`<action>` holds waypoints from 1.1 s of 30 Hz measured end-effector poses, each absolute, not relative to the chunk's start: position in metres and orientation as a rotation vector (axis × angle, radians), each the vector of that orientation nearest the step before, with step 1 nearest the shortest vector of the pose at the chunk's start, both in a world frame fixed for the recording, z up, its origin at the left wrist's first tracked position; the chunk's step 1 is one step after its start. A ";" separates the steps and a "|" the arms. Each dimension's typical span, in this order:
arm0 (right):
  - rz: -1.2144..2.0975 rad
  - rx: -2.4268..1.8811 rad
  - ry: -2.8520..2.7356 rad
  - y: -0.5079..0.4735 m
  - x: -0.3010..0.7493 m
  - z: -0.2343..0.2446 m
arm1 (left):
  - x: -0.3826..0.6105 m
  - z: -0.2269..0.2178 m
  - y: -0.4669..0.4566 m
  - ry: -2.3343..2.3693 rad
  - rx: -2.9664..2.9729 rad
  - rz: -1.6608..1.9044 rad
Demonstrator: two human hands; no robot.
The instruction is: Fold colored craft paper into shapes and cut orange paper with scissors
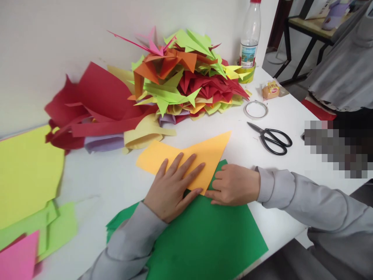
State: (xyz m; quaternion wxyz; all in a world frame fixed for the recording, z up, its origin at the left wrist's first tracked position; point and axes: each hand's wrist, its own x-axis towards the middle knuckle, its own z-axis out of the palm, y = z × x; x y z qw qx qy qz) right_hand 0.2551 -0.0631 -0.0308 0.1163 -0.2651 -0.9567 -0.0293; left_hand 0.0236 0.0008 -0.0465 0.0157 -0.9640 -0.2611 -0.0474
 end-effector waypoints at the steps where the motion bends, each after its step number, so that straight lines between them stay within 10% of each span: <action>1: -0.081 -0.778 -2.802 -0.063 0.255 -0.031 | 0.024 -0.047 0.000 -0.815 -2.994 -0.150; 33: -0.013 -0.731 -2.781 -0.061 0.257 -0.030 | 0.022 -0.046 0.003 -0.832 -3.056 -0.082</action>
